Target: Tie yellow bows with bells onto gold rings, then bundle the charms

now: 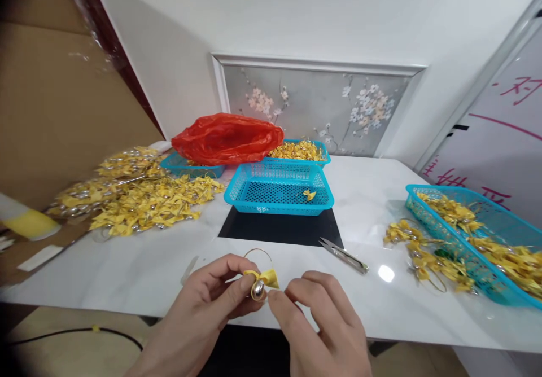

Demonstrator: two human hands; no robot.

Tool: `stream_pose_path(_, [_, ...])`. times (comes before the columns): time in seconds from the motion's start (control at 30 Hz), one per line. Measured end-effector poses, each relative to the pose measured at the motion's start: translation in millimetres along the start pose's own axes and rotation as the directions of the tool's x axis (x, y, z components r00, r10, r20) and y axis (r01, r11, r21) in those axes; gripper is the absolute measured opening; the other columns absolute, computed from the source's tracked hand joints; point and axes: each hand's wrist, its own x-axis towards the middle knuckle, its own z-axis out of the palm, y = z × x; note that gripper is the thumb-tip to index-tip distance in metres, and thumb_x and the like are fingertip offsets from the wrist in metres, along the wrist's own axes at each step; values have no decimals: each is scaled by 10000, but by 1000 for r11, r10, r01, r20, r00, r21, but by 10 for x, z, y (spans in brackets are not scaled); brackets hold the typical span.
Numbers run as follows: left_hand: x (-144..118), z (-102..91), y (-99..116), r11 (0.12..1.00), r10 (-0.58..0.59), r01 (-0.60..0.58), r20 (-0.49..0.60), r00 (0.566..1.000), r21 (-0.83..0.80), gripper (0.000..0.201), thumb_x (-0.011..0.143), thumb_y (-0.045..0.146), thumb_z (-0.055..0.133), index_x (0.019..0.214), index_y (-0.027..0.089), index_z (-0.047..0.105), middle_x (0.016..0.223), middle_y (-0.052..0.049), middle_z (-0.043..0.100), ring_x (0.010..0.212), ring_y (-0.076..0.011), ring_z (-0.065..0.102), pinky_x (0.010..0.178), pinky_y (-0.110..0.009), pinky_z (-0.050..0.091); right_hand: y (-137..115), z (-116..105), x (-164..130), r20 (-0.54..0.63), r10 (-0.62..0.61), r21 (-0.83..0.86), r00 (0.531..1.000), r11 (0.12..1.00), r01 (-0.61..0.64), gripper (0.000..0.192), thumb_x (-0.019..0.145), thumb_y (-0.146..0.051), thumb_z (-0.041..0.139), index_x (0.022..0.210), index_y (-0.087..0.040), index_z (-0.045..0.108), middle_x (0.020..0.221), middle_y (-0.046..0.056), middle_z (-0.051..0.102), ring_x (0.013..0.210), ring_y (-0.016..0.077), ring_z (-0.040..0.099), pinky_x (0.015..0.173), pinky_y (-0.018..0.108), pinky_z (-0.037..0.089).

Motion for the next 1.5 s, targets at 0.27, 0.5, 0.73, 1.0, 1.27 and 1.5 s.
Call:
stream_pose_path(0.27, [22, -12, 8, 999, 14, -13, -31, 999, 30, 164, 825, 320, 709, 787, 163, 680, 814, -9, 695, 756, -117, 630, 759, -231, 561, -30, 5, 91, 43, -109, -126, 993, 986, 114, 167, 822, 25, 568, 874, -110, 652, 707, 73, 578, 712, 182, 521, 577, 296, 491])
stream_pose_path(0.5, [-1, 4, 1, 999, 18, -17, -19, 1000, 51, 184, 808, 337, 721, 768, 161, 685, 788, -2, 697, 730, -119, 632, 751, -245, 573, 17, 50, -11, 143, 96, 142, 985, 983, -116, 180, 859, 9, 542, 907, -157, 594, 728, 38, 513, 692, 144, 520, 564, 245, 481])
stream_pose_path(0.73, [-8, -21, -8, 995, 36, -35, -5, 999, 89, 170, 832, 328, 695, 779, 167, 681, 784, -2, 697, 737, -129, 648, 767, -258, 564, 19, 64, -42, 137, 192, 155, 972, 965, -213, 153, 895, -18, 525, 892, -166, 566, 784, 36, 490, 692, 123, 546, 584, 222, 476])
stream_pose_path(1.0, [-20, -30, -3, 1000, 2, -3, 40, 999, 27, 144, 835, 302, 696, 791, 166, 685, 790, -6, 682, 742, -124, 625, 746, -244, 548, 66, 49, -75, 124, 205, 159, 971, 962, -224, 153, 906, -30, 519, 902, -173, 574, 802, 29, 493, 708, 118, 538, 621, 230, 449])
stream_pose_path(1.27, [-29, -15, -18, 974, -124, 135, 69, 990, -183, 132, 793, 247, 750, 738, 150, 680, 761, -9, 670, 728, -105, 617, 708, -216, 568, 279, 52, -150, 176, 406, 164, 897, 886, -433, 135, 944, -137, 515, 847, -208, 574, 757, -7, 499, 656, 102, 496, 560, 205, 406])
stream_pose_path(1.5, [-27, -22, 3, 972, -133, 142, 57, 989, -189, 137, 773, 254, 770, 746, 140, 699, 761, -19, 679, 726, -110, 625, 727, -228, 567, 347, 78, -217, 208, 444, 118, 872, 873, -473, 142, 953, -182, 500, 825, -211, 556, 726, -20, 471, 619, 105, 472, 581, 217, 397])
